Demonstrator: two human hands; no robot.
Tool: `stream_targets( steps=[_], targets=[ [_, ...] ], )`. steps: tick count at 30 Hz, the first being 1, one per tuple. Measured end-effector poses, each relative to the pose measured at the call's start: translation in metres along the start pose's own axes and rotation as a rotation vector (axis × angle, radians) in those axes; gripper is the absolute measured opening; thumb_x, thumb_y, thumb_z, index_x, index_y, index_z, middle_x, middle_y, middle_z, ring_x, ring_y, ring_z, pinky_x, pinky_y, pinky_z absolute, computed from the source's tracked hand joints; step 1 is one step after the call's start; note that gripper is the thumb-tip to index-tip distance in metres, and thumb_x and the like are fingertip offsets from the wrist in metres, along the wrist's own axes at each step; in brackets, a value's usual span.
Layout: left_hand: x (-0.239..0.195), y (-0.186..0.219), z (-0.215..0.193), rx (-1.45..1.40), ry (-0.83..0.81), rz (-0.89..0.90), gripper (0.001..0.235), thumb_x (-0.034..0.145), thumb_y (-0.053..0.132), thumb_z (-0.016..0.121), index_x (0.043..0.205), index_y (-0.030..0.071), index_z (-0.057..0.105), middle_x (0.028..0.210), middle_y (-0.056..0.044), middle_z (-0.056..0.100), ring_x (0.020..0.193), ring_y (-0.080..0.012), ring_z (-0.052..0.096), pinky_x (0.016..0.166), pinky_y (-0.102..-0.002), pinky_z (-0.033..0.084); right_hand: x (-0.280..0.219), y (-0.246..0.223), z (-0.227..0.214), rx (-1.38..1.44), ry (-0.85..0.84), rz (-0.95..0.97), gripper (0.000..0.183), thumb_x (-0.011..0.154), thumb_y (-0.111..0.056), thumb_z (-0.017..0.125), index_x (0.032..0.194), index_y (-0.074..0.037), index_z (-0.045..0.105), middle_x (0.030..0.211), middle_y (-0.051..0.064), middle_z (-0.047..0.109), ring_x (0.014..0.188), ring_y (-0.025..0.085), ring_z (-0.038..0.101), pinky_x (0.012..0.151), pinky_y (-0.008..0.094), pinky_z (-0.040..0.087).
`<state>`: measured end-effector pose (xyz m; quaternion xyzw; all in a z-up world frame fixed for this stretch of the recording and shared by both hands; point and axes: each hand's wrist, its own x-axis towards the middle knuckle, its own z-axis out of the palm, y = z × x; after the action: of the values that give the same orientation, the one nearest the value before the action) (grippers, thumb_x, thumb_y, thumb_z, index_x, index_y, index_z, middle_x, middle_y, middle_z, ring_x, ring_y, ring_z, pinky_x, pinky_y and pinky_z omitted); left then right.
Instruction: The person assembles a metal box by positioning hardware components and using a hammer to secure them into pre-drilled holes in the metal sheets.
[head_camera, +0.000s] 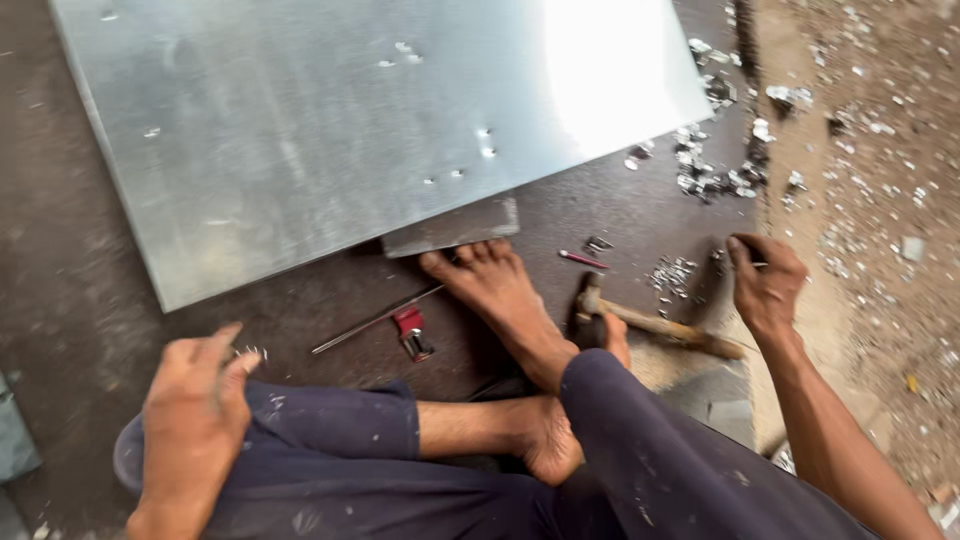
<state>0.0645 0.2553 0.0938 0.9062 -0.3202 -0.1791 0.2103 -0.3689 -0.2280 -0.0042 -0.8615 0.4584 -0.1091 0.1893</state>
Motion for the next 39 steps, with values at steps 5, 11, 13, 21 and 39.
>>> stream_targets(
  steps=[5, 11, 13, 21, 39],
  targets=[
    [0.013, 0.064, 0.027, -0.455, 0.045, -0.016, 0.022, 0.091, 0.024, 0.078, 0.105, 0.006, 0.078, 0.093, -0.006, 0.074, 0.079, -0.0108, 0.069, 0.068, -0.026, 0.054, 0.006, -0.116, 0.013, 0.189, -0.082, -0.108, 0.015, 0.107, -0.020, 0.068, 0.112, -0.006, 0.073, 0.094, 0.008, 0.075, 0.079, 0.013, 0.071, 0.065, 0.026, 0.059],
    [0.045, 0.163, 0.110, -1.323, -0.099, -0.285, 0.023, 0.095, 0.009, 0.070, 0.113, -0.005, 0.073, 0.092, -0.010, 0.077, 0.077, -0.0130, 0.072, 0.070, -0.026, 0.063, 0.001, -0.261, 0.021, 0.343, -0.327, -0.358, 0.010, 0.098, -0.010, 0.068, 0.103, -0.002, 0.071, 0.087, 0.008, 0.071, 0.069, 0.015, 0.064, 0.058, 0.028, 0.054],
    [0.047, 0.175, 0.121, -1.470, -0.088, -0.319, 0.023, 0.096, 0.005, 0.066, 0.116, -0.007, 0.071, 0.097, -0.012, 0.077, 0.084, -0.0149, 0.075, 0.079, -0.028, 0.065, 0.004, -0.287, 0.020, 0.389, -0.363, -0.408, 0.010, 0.097, -0.009, 0.069, 0.103, -0.001, 0.070, 0.090, 0.009, 0.071, 0.072, 0.016, 0.066, 0.060, 0.028, 0.054],
    [0.038, 0.178, 0.125, -1.459, -0.084, -0.330, 0.034, 0.100, 0.001, 0.063, 0.131, -0.012, 0.063, 0.115, -0.018, 0.075, 0.102, -0.0180, 0.073, 0.093, -0.029, 0.060, 0.006, -0.304, 0.024, 0.346, -0.422, -0.557, 0.015, 0.098, -0.011, 0.069, 0.110, -0.002, 0.067, 0.100, 0.010, 0.069, 0.082, 0.019, 0.070, 0.070, 0.030, 0.060],
    [0.028, 0.165, 0.122, -1.563, -0.172, -0.384, 0.029, 0.092, 0.001, 0.071, 0.120, -0.006, 0.071, 0.106, -0.017, 0.078, 0.093, -0.0201, 0.077, 0.087, -0.030, 0.065, 0.009, -0.298, 0.018, 0.270, -0.649, -0.519, 0.017, 0.097, -0.017, 0.069, 0.109, -0.006, 0.071, 0.094, 0.006, 0.073, 0.076, 0.015, 0.071, 0.063, 0.030, 0.061]
  ],
)
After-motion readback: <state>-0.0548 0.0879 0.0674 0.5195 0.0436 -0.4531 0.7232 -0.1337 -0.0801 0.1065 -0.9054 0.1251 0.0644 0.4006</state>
